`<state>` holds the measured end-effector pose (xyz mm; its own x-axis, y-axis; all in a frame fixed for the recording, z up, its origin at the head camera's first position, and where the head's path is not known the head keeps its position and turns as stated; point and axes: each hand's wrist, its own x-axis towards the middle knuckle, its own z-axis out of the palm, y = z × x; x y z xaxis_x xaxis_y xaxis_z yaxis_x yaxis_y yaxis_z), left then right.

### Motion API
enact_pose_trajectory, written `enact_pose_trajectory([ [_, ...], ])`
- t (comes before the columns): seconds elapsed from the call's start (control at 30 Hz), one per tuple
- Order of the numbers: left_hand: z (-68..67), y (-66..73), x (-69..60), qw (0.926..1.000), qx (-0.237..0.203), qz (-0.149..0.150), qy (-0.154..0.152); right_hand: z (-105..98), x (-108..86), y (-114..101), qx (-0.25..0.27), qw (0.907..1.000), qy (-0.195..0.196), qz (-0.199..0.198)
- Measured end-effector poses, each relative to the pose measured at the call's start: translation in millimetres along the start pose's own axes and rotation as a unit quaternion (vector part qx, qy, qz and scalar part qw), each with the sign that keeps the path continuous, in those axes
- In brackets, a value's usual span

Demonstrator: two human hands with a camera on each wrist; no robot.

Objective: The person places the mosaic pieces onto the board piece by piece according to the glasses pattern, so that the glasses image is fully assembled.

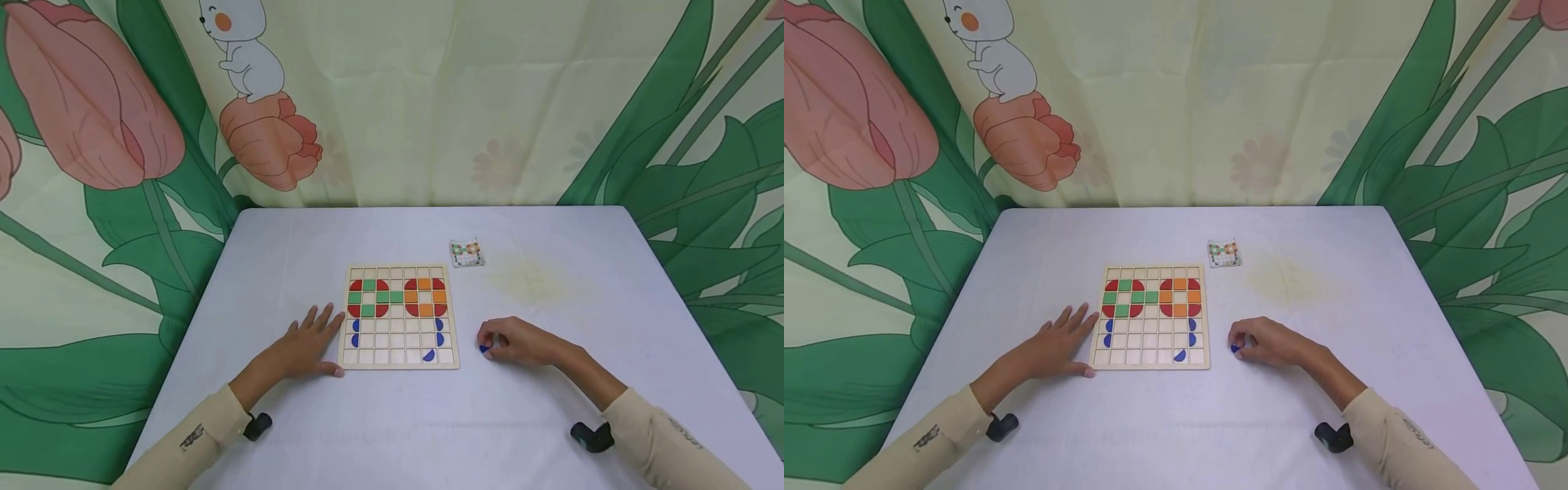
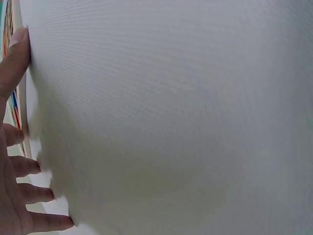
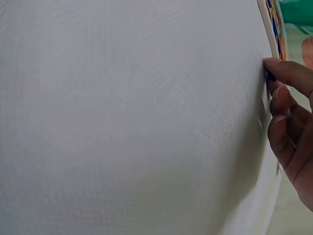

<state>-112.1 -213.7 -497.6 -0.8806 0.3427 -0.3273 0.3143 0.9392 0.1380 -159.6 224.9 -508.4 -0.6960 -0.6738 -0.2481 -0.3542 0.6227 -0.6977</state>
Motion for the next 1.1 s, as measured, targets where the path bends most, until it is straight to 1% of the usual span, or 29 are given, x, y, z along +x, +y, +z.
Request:
enact_pose_trajectory([
  [0.27, 2.2, -0.3, 1.0, 1.0, -0.003, -0.001, -0.004, -1, 8.9, -7, 0.008, 0.9999, -0.002, -0.009],
  [0.5, 3.2, -1.5, 2.0, 1.0, 0.0, 0.0, -0.008, -3, 27.3, -22, 0.029, 0.9993, -0.02, -0.012],
  [0.73, 4.2, -3.6, 4.5, 0.9999, 0.006, 0.001, -0.014, -1, 48.9, -38, 0.045, 0.9972, -0.034, -0.049],
  [0.9, 4.0, -3.3, 3.9, 0.9999, 0.004, 0.003, -0.01, 5, 64.1, -49, 0.062, 0.995, -0.037, -0.068],
  [1.1, 4.0, -2.5, 4.0, 1.0, 0.002, 0.001, -0.004, 13, 83.7, -55, 0.067, 0.9927, -0.05, -0.087],
])
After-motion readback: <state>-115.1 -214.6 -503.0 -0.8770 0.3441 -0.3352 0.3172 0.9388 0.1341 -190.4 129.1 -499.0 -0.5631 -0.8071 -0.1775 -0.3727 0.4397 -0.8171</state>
